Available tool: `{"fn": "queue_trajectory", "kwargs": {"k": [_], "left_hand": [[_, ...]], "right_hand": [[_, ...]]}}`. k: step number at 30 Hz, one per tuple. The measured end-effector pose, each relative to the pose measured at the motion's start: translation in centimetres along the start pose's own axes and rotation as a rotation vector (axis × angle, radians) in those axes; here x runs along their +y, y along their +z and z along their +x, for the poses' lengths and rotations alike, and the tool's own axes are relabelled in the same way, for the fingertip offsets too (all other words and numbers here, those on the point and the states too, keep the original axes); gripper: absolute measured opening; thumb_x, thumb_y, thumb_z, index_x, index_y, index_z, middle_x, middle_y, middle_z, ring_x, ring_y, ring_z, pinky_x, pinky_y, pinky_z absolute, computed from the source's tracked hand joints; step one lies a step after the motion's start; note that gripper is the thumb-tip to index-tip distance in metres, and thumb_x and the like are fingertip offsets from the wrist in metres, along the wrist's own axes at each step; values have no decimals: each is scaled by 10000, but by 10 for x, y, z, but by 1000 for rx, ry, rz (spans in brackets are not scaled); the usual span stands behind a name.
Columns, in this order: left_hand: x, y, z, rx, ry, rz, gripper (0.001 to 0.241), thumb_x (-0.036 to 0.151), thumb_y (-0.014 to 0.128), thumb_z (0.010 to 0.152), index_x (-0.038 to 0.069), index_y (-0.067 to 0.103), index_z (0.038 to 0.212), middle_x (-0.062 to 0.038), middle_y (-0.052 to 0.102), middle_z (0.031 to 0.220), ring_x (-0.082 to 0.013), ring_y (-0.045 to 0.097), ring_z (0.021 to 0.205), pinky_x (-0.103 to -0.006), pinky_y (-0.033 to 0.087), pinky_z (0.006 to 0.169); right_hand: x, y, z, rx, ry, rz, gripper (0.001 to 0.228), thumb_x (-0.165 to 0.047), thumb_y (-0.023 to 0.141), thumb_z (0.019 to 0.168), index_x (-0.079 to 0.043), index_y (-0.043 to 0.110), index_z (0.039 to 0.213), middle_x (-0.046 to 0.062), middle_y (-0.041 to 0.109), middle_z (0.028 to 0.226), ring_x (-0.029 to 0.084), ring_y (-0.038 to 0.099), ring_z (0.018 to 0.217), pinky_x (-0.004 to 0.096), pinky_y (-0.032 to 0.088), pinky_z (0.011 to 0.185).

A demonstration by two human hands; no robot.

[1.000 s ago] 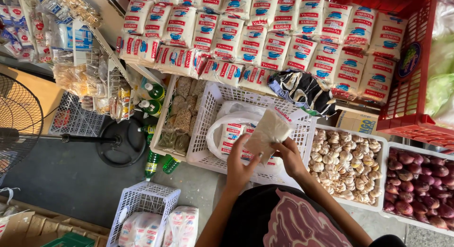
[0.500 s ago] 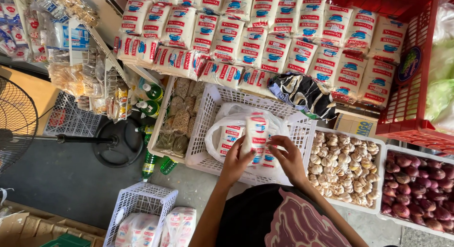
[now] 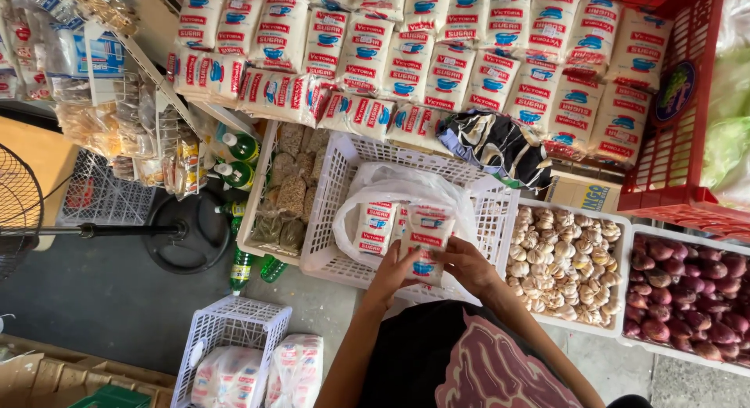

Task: Wipe bags of sugar with a cloth and place them into a white plastic basket for organization.

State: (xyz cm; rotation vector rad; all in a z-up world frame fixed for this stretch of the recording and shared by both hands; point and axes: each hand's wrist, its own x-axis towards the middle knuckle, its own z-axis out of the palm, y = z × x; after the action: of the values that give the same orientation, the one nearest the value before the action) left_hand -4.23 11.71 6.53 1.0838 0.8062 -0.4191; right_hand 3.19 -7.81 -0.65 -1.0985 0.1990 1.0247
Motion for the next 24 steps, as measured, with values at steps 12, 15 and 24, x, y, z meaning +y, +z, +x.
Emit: {"fn": "queue_trajectory", "kwargs": {"k": [12, 15, 24], "left_hand": [[-58, -71, 87, 45, -28, 146, 551, 469, 683, 982, -81, 673, 1014, -72, 680, 855, -134, 653, 759, -317, 498, 643], [-77, -96, 125, 78, -49, 232, 538, 496, 642, 1023, -39, 680, 1056, -119, 551, 790, -208, 503, 641, -338, 449, 579], [-73, -141, 191, 109, 9, 248, 355, 350, 686, 953, 13, 664, 1064, -57, 667, 875, -146, 607, 713, -331, 484, 593]], "right_hand": [[53, 8, 54, 186, 329, 66, 376, -237, 751, 924, -73, 681, 1255, 32, 704, 1123, 175, 629, 1022, 362, 513, 875], [65, 17, 73, 204, 363, 145, 312, -227, 756, 926, -76, 677, 1187, 28, 707, 1083, 166, 633, 988, 367, 519, 863], [122, 5, 164, 270, 286, 298, 220, -163, 755, 936, -81, 671, 1122, 33, 709, 1062, 150, 648, 941, 322, 522, 813]]}}
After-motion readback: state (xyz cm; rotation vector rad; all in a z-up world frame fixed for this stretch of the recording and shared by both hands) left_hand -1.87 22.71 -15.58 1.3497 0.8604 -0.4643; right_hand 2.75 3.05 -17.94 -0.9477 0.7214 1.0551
